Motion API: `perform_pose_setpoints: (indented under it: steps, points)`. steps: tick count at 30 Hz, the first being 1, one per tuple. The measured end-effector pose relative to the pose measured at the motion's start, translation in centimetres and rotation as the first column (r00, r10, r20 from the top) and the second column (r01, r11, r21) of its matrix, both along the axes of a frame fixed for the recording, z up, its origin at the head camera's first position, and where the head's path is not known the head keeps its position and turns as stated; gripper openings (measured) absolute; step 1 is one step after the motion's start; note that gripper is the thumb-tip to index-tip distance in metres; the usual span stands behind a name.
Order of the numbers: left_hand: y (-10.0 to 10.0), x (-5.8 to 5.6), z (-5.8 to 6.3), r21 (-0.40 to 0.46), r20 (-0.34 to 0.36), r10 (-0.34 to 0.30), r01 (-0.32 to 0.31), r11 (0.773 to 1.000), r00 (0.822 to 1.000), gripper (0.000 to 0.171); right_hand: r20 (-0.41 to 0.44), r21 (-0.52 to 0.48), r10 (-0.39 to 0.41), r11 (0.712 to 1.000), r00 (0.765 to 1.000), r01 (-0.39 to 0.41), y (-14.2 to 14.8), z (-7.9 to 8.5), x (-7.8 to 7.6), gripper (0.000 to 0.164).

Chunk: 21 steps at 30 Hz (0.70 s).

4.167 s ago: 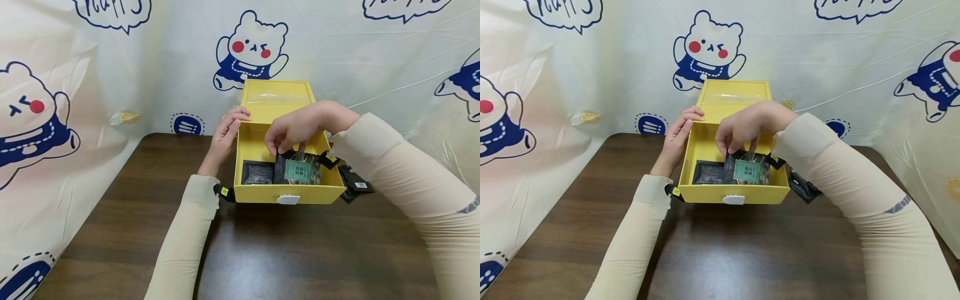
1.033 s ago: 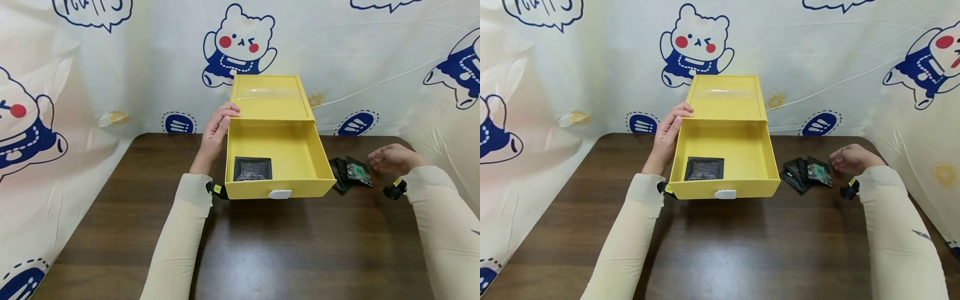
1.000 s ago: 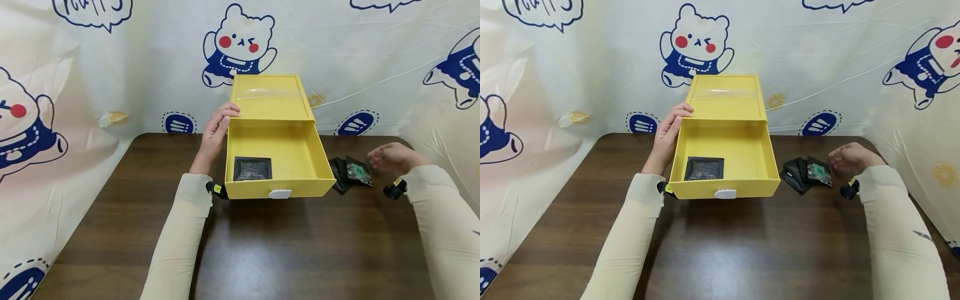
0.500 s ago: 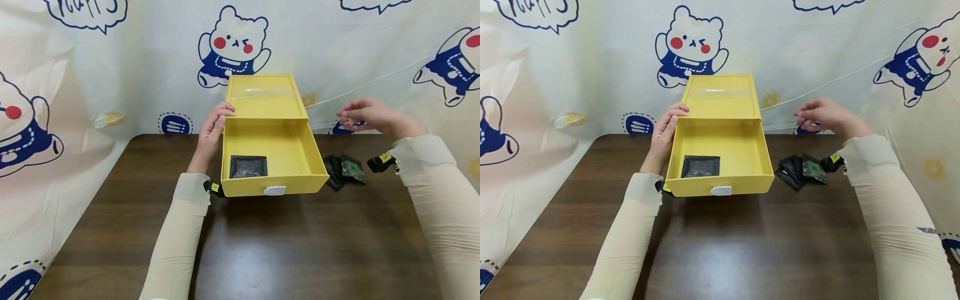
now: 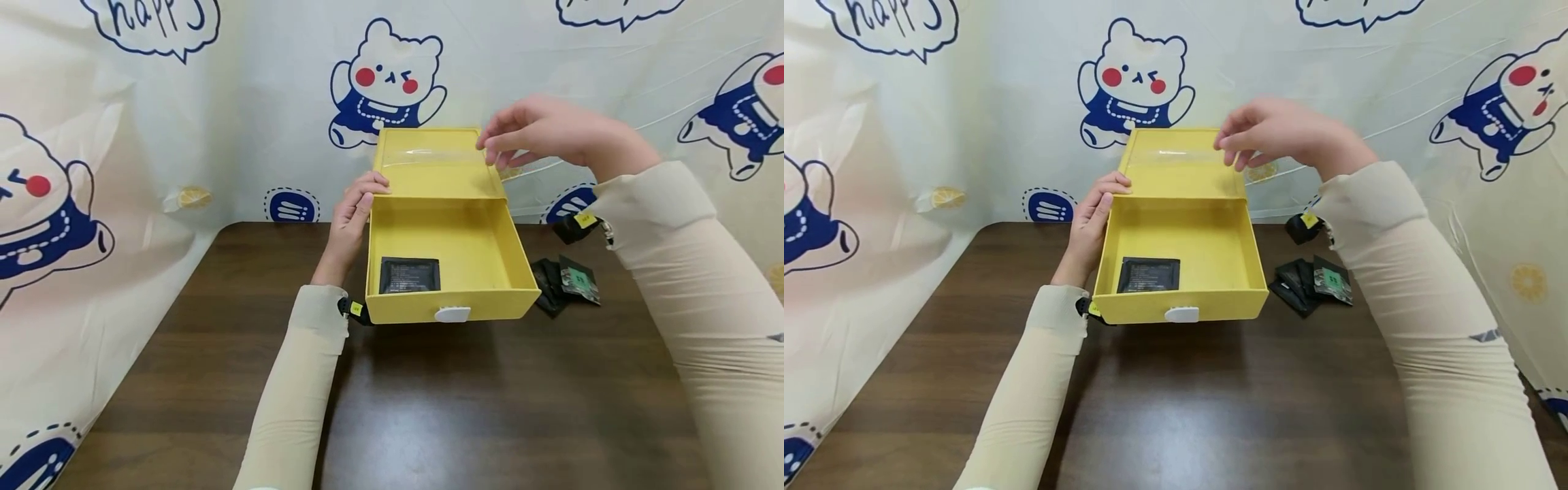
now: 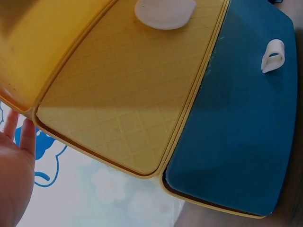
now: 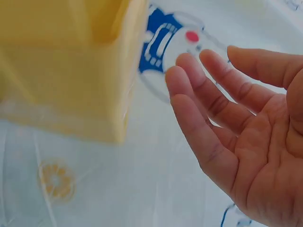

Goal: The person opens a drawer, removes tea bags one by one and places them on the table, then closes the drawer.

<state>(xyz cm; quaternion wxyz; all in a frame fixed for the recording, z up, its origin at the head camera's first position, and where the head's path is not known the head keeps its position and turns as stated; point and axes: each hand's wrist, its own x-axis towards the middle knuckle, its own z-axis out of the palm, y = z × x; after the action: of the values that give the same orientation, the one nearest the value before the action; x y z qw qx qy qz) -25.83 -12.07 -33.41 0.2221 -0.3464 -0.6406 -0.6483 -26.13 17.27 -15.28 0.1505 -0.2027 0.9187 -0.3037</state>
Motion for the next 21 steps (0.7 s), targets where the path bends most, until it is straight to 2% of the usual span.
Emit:
perform_pose_setpoints:
  steps: [5,9,12,16,18,21]
  points:
    - [0.0,0.1,0.1,-0.012,-0.009,0.009,-0.009,1.0,1.0,0.027,0.014,0.07,0.124,0.99,0.992,-0.125,-3.0,0.6,0.9,0.034]
    - [0.1,0.1,0.1,-0.025,-0.013,0.018,-0.018,1.0,1.0,0.027,0.074,0.107,0.228,0.966,0.971,-0.235,-4.9,0.4,1.2,0.029]
    - [0.2,0.0,0.2,-0.034,-0.008,0.022,-0.022,0.999,1.0,0.027,0.136,0.14,0.312,0.934,0.94,-0.33,-6.2,0.0,1.3,0.029]
    - [0.2,0.2,0.1,-0.024,0.0,0.011,-0.011,1.0,1.0,0.026,0.222,0.177,0.421,0.87,0.88,-0.461,-8.0,-0.9,1.3,0.034]
    - [0.1,0.2,0.1,-0.016,0.002,0.005,-0.005,1.0,1.0,0.026,0.27,0.192,0.441,0.846,0.856,-0.497,-8.8,-1.4,1.3,0.036]
    - [0.0,0.3,0.0,-0.008,0.009,0.004,-0.004,1.0,1.0,0.027,0.338,0.222,0.429,0.829,0.838,-0.514,-9.9,-2.0,1.6,0.04]
